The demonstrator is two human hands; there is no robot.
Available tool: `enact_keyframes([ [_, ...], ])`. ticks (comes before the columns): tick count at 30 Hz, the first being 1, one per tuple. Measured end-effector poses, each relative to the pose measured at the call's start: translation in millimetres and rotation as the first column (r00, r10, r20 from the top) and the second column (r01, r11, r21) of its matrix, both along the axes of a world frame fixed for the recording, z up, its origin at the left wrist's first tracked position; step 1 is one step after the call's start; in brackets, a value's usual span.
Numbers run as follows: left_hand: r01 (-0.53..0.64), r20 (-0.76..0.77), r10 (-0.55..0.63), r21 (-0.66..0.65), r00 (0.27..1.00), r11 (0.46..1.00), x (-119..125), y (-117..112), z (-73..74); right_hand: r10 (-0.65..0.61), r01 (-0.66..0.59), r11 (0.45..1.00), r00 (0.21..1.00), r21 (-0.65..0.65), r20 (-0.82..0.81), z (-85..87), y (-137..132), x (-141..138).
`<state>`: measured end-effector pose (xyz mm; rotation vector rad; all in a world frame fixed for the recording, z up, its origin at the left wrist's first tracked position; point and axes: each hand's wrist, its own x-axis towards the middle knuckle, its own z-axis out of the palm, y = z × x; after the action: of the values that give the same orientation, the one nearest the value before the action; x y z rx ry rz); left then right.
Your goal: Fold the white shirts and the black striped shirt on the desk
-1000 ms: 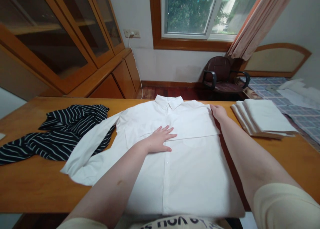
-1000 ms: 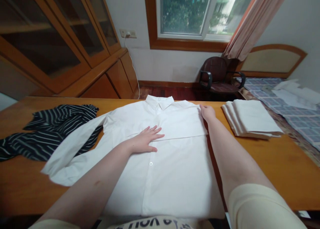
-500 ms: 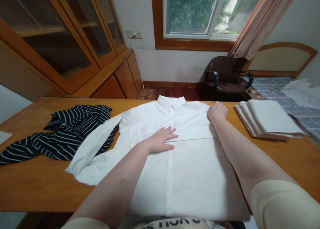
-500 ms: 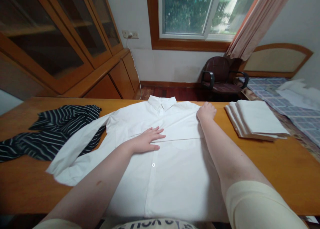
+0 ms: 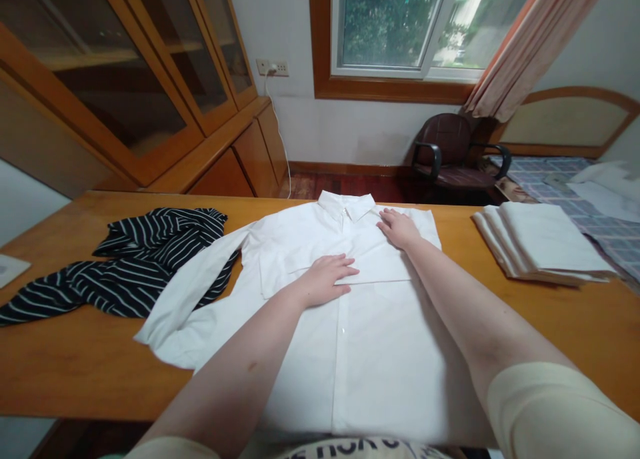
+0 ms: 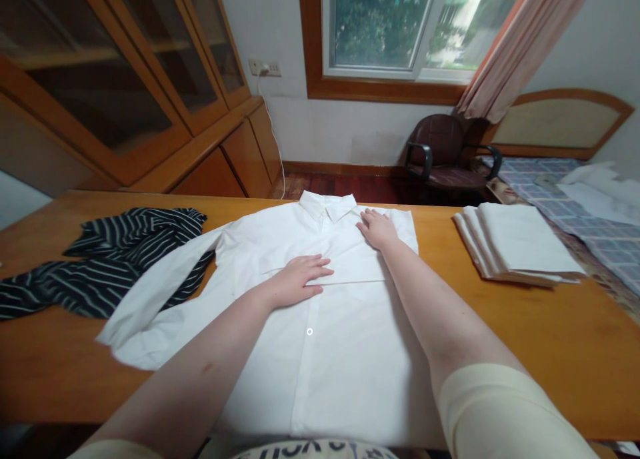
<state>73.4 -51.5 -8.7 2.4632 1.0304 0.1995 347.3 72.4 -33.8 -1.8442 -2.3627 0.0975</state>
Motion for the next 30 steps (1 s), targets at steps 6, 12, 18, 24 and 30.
enact_keyframes([
  [6, -0.009, 0.003, 0.009, -0.026, 1.000, 1.000, 1, -11, 0.1, -0.110, 0.110, 0.994, 0.993, -0.009, 0.047, 11.4, -1, -2],
  [12, 0.008, 0.016, -0.008, -0.024, 1.000, 1.000, 2, -12, -1.2, 0.035, -0.036, 0.996, 0.999, 0.076, 0.026, 11.2, 1, -27],
  [18, -0.003, 0.011, 0.003, -0.026, 1.000, 1.000, 3, -11, 0.6, 0.100, -0.095, 0.988, 0.994, -0.126, 0.037, 0.3, 17, -26],
  [24, -0.016, 0.005, 0.016, -0.032, 1.000, 0.999, 5, -10, 2.0, 0.078, -0.079, 0.997, 0.991, 0.005, 0.111, 15.8, 5, -37],
  [30, -0.011, 0.019, 0.011, -0.029, 1.000, 1.000, 4, -8, -1.1, 0.076, -0.078, 0.996, 0.996, -0.042, -0.035, 25.5, -51, -66],
])
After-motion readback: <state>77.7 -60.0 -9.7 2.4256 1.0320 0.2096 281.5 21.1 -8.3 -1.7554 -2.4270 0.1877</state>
